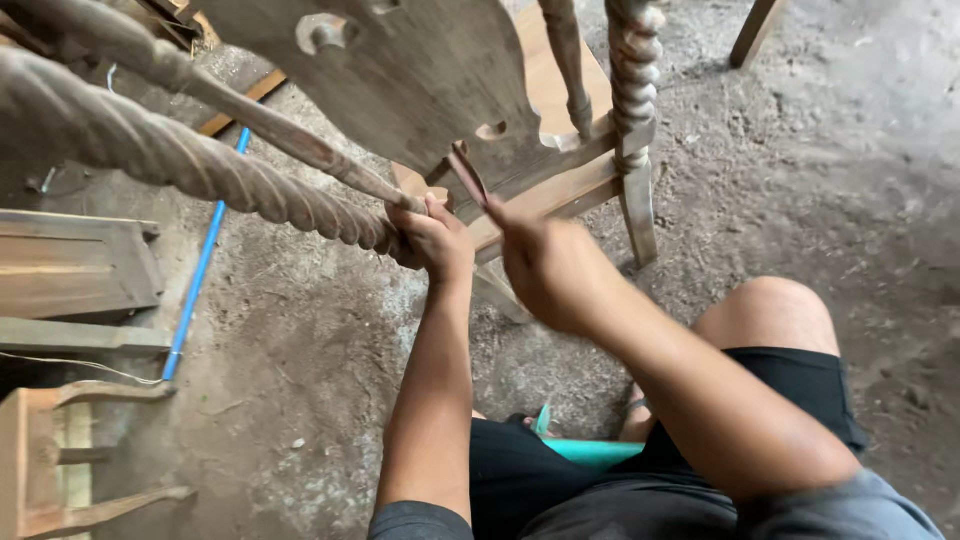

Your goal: The person is sanding the backrest of a wooden chair using a sanding block. They move the block back and forth across the carved details and flat surfaces of the chair back.

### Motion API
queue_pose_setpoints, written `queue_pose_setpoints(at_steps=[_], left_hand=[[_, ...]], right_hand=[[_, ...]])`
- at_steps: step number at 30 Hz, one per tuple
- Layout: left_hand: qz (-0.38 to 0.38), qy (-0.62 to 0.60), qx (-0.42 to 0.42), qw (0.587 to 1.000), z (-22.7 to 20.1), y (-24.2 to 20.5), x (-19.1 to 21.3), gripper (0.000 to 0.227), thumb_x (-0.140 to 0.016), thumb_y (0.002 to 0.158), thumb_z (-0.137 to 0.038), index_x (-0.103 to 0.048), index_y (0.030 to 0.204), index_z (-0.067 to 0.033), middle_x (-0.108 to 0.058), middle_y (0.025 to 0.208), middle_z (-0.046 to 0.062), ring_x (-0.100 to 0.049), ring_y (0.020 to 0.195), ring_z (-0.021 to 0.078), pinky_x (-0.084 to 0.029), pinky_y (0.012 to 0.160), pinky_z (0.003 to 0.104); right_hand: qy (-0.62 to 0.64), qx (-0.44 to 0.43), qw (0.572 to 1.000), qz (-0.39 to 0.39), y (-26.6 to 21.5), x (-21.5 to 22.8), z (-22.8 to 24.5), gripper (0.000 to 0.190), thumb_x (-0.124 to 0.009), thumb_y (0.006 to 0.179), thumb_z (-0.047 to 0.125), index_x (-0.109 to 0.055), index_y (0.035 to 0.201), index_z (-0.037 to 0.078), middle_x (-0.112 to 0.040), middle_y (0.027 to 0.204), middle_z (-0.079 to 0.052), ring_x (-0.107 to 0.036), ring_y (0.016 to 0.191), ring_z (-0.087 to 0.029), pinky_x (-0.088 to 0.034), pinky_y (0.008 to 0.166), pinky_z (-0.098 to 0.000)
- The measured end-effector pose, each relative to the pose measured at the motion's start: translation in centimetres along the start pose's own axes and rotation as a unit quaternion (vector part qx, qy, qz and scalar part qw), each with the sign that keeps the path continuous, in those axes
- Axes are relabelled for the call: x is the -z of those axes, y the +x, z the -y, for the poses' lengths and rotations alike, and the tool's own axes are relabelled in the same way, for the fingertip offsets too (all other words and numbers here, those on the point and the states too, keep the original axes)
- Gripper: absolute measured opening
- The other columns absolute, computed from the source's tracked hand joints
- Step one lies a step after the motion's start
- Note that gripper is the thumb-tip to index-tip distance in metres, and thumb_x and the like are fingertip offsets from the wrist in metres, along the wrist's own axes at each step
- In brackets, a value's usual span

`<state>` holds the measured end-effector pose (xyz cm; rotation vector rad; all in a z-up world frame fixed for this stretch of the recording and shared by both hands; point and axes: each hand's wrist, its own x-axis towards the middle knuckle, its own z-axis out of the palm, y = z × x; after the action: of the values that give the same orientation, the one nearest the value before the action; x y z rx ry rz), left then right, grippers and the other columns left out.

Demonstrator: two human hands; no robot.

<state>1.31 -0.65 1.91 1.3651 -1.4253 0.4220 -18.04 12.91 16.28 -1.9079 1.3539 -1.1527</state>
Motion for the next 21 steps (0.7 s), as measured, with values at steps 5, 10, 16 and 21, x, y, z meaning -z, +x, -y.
queue_pose_setpoints(at_steps=[5,10,16,21], left_hand=[[-0.005,-0.013,-0.004,1.000,0.1,-0.4,-1.0,0.049,-0.056,0.106,-0.007,-0.030,0.142,0.0129,-0.063,0.103,0.021,-0.068,0.085,0.0325,-0.055,0.071,0.039],[0.038,-0.076,0.020,0.996,0.7,-0.8,-0.9,0.051,-0.058,0.106,-0.006,-0.029,0.143,0.0135,-0.064,0.103,0.021,-0.069,0.086,0.0334,-0.056,0.072,0.040],[-0.035,-0.059,-0.038,0.997,-0.2,-1.5,-1.7,0.055,-0.058,0.105,-0.005,-0.026,0.146,0.0134,-0.061,0.105,0.026,-0.065,0.089,0.0384,-0.055,0.077,0.045],[0.012,-0.084,0.014,0.996,0.0,-1.4,-1.8,0.056,-0.060,0.105,-0.004,-0.026,0.146,0.0130,-0.060,0.114,0.030,-0.068,0.095,0.0403,-0.058,0.081,0.042]], right_hand=[[-0.218,0.021,0.975,0.039,-3.1,-0.1,3.8,0.071,-0.058,0.083,0.004,-0.037,0.151,-0.005,-0.064,0.073,-0.026,-0.065,0.054,-0.042,-0.054,0.050,-0.0509],[-0.249,0.060,0.967,-0.004,3.7,-2.1,3.1,0.063,-0.058,0.087,0.003,-0.040,0.146,-0.008,-0.066,0.084,-0.025,-0.068,0.065,-0.041,-0.055,0.055,-0.0484],[-0.297,0.061,0.952,0.037,-2.1,0.6,4.7,0.074,-0.060,0.081,0.006,-0.037,0.149,-0.010,-0.065,0.070,-0.024,-0.067,0.053,-0.040,-0.054,0.048,-0.0491],[-0.337,0.024,0.940,0.044,1.8,-0.4,2.6,0.062,-0.055,0.094,0.003,-0.039,0.154,-0.001,-0.066,0.081,-0.021,-0.068,0.062,-0.039,-0.055,0.054,-0.0499]])
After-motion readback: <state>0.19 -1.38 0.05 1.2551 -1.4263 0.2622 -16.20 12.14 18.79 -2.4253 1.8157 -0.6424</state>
